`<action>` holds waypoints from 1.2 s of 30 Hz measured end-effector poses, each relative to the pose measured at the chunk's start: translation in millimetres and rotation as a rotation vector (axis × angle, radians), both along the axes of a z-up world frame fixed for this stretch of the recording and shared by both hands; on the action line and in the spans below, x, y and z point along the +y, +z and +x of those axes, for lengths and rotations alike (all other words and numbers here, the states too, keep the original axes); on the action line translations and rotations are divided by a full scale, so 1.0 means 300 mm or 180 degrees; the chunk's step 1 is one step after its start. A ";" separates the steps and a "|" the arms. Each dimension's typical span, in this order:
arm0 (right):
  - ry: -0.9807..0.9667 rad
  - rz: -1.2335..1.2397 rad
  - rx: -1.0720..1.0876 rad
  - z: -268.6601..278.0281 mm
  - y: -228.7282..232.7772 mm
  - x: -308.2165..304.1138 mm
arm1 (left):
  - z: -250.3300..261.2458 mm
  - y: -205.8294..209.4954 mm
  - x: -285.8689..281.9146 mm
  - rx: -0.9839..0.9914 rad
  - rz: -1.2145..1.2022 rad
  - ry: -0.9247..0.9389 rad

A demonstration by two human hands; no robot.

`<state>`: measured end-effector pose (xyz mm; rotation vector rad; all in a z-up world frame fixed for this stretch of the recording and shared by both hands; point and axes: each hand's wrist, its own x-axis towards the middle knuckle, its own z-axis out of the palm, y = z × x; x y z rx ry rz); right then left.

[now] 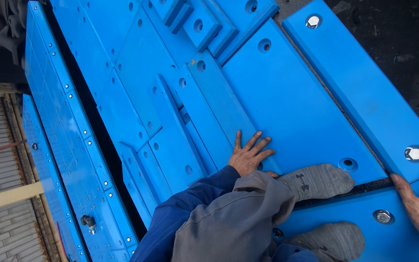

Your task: Manually inserting and threading bolts and washers into blue plastic dock sections.

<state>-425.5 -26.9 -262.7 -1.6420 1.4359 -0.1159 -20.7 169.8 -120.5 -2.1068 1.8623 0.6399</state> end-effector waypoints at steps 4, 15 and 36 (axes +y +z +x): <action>0.0179 0.0472 -0.0818 -0.149 -0.359 0.057 | 0.036 0.028 0.025 -0.0004 -0.0169 0.0198; -0.0008 0.0917 -0.0340 -0.157 -0.357 0.051 | 0.520 0.037 0.186 -0.0574 0.0097 0.0974; -0.0035 0.0154 0.0402 -0.070 -0.014 0.013 | 0.346 -0.129 0.271 -0.0274 -0.0313 0.2810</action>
